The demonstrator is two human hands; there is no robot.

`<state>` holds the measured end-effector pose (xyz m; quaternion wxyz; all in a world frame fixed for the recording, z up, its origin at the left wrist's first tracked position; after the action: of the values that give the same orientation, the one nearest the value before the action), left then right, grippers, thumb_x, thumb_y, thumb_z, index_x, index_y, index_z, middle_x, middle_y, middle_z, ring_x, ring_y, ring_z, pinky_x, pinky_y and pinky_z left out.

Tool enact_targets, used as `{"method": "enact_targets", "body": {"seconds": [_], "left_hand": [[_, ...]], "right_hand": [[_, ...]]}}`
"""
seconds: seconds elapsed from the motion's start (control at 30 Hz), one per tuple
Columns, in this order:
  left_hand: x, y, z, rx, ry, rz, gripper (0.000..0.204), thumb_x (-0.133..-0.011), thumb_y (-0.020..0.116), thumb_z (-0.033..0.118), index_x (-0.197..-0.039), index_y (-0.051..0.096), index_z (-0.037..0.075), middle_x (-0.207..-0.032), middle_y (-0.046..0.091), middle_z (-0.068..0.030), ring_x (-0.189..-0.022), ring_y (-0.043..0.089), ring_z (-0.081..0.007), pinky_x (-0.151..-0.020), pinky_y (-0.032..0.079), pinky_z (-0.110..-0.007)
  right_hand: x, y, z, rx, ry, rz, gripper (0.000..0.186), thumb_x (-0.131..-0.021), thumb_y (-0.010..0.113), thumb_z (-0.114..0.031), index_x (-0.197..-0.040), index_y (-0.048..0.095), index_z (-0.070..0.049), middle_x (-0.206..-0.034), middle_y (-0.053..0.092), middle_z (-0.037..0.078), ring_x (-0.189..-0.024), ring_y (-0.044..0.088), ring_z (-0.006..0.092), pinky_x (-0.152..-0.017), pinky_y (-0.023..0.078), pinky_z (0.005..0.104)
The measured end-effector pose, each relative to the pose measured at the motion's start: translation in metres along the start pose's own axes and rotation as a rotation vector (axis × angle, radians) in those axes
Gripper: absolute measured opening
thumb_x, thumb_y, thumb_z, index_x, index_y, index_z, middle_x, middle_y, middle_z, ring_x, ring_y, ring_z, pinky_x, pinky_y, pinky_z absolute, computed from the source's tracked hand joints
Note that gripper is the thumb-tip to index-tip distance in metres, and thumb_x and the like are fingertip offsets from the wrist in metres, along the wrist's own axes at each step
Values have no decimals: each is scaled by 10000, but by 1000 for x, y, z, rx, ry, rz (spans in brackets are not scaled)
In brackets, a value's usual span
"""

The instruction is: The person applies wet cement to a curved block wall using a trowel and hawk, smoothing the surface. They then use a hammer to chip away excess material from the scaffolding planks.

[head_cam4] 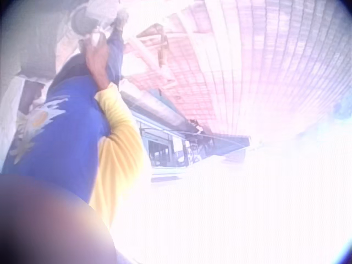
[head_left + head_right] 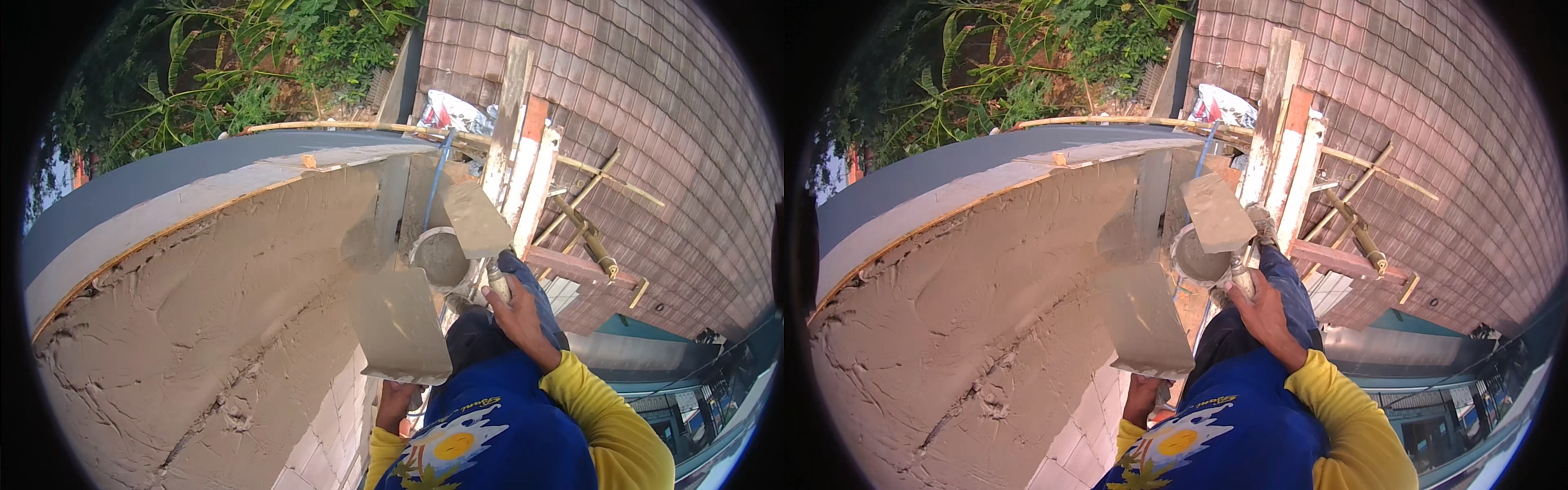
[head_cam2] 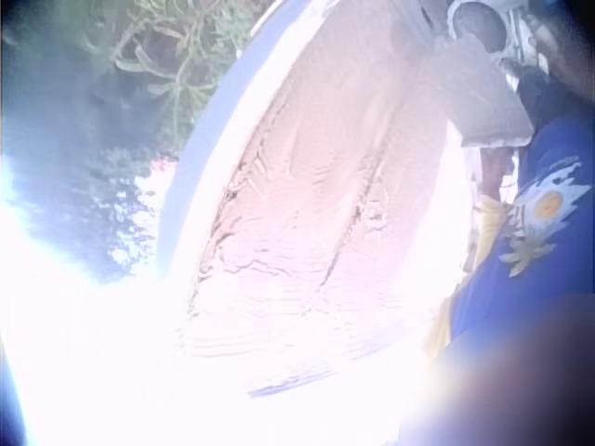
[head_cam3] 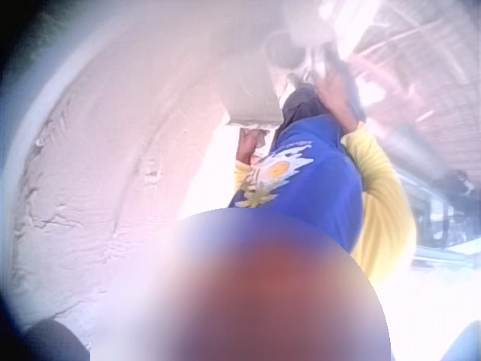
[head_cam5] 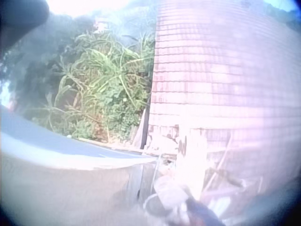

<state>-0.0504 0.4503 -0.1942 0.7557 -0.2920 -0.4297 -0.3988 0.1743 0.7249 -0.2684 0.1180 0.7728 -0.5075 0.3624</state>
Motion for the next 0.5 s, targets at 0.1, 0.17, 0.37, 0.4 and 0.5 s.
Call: {"method": "enact_targets", "body": {"seconds": [0.1,0.17,0.37,0.4,0.5], "left_hand": [[5,13,12,42,19,30,151,-927,637,0,-1068,691,11,-865,711,-84,-747,674,-183,-662,527,-327],[7,11,20,48,41,45,136,-929,643,6,-1056,690,9,-844,703,-87,-722,662,-183,-645,514,-323],[1,14,45,54,130,18,124,-941,656,19,-1059,683,-7,-844,697,-89,-697,652,-184,-621,495,-323],[7,19,49,42,122,16,120,-935,658,18,-1049,686,-5,-836,695,-86,-689,648,-181,-618,489,-320],[7,14,66,-13,141,13,106,-909,663,11,-1009,696,2,-805,686,-73,-665,632,-166,-603,462,-309]], "right_hand": [[2,-8,-4,50,57,-12,625,-982,755,-468,-1356,595,7,-859,735,194,-735,720,299,-722,547,448],[2,-13,-20,79,133,-80,653,-974,767,-473,-1383,578,1,-913,743,204,-787,731,323,-753,550,465],[15,-40,-62,94,-291,-44,614,-1038,719,-425,-1443,559,7,-1192,720,251,-1094,704,429,-955,543,499],[17,-41,-70,139,-391,-61,627,-1049,700,-445,-1455,552,10,-1265,708,264,-1178,684,467,-1015,535,506],[26,-63,-72,442,-459,75,546,-1041,711,-413,-1400,638,-8,-1345,690,262,-1257,662,441,-1074,513,507]]}}
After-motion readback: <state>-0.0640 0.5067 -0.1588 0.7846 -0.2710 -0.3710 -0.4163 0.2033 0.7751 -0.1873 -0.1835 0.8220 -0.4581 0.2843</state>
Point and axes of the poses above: each hand's wrist, its own x-axis away from the middle knuckle, its own y-axis out of the palm, z = x × y, the point moved 9 cm from there along -x, towards the middle knuckle
